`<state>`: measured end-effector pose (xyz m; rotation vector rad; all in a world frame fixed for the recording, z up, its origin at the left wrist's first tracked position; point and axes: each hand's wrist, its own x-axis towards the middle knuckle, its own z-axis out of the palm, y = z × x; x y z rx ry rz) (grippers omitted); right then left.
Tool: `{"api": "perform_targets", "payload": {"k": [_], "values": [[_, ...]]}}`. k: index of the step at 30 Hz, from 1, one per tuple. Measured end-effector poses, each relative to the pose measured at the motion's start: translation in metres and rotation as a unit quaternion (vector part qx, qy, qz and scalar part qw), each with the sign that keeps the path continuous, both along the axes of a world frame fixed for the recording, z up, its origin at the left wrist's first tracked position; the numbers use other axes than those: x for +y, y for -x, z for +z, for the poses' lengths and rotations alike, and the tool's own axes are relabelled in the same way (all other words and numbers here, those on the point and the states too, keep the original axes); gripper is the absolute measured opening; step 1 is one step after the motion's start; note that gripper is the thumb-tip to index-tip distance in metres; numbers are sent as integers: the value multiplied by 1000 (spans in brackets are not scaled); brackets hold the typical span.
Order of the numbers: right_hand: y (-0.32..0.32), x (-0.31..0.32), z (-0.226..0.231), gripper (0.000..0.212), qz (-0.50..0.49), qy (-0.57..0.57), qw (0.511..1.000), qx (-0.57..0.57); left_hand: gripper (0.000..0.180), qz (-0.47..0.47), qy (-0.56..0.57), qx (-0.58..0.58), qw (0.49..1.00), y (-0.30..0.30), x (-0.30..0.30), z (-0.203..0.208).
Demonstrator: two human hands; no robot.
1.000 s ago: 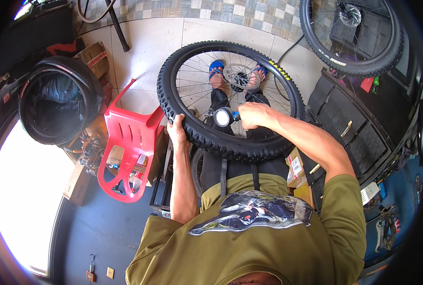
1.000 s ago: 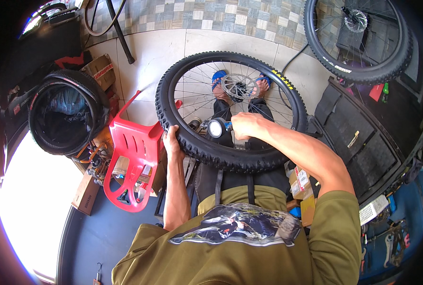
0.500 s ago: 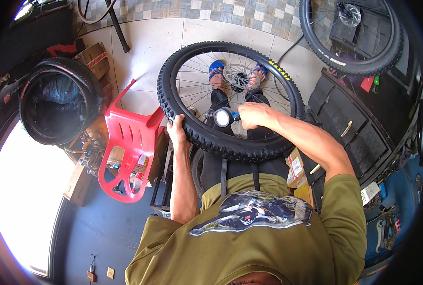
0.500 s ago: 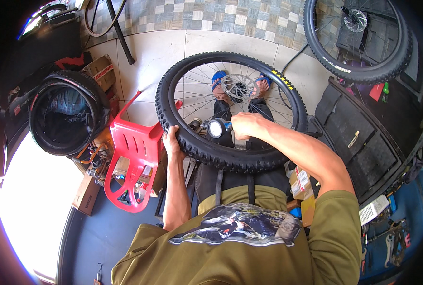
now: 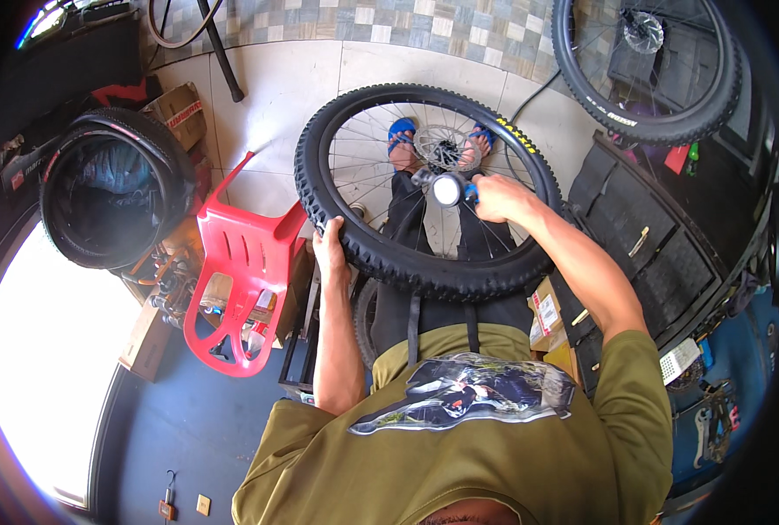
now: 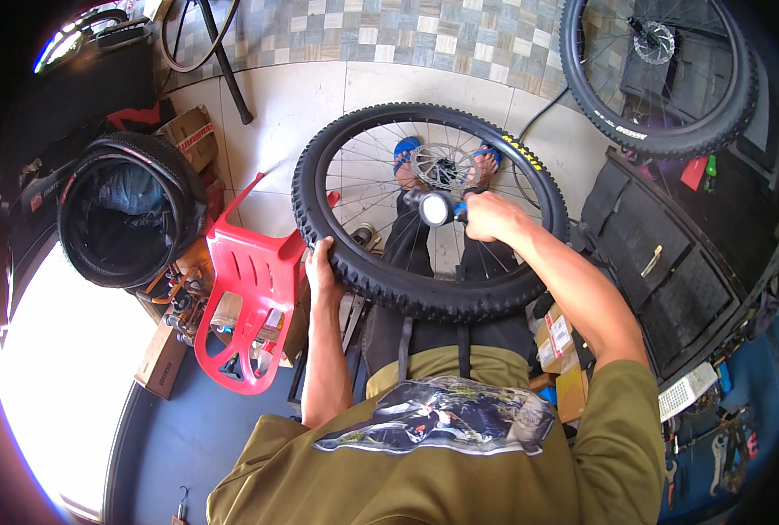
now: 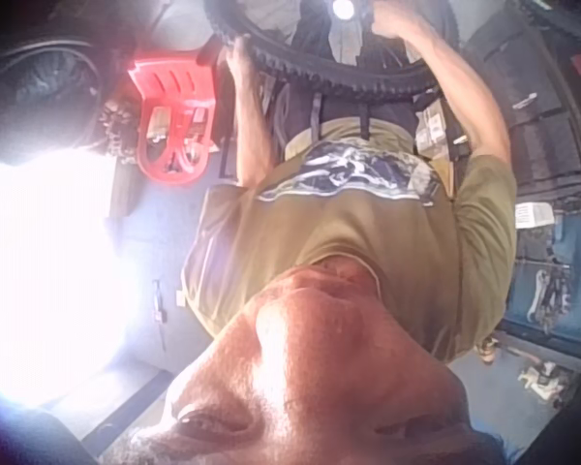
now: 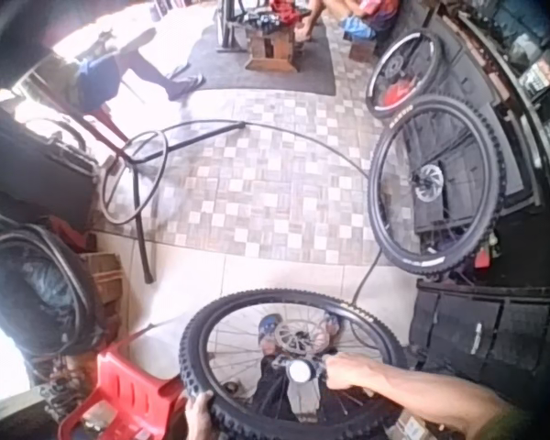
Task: The person inflates a bicycle tire using a floor pump, checks the tire pressure with a gauge, and then wipes the tire and rim with a cloth. The person handles the tire and pump throughout the process.
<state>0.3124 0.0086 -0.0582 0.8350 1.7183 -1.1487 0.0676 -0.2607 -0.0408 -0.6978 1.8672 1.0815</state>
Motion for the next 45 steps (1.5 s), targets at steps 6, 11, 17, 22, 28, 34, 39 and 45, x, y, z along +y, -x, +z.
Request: {"api": "perform_targets", "payload": {"k": [6, 11, 17, 22, 28, 34, 39, 45], "values": [[-56, 29, 20, 42, -126, -92, 983, -96, 100, -344, 232, 181, 892, -7, -30, 6], [-127, 20, 24, 50, -236, -205, 944, -109, 80, -553, 151, 270, 774, -27, -46, 33], [-182, 9, 35, 40, -329, -305, 887, -107, 45, -657, 110, 212, 715, -65, -40, 50], [-213, 0, 28, 42, -400, -343, 846, -82, 42, -676, 117, 227, 691, -69, -39, 48], [-233, -14, 11, 46, -479, -301, 818, -107, 55, -754, -63, 189, 626, -89, 21, 99], [-226, -12, 22, 38, -597, -254, 752, -114, 94, -861, -165, 172, 450, -154, 38, 97], [-244, -8, 33, 30, -719, -291, 630, -48, 91, -848, -194, 166, 465, -146, 68, 88], [-289, 11, 53, 36, -816, -286, 501, 41, 75, -696, -259, 290, 604, -68, 181, 111]]}}
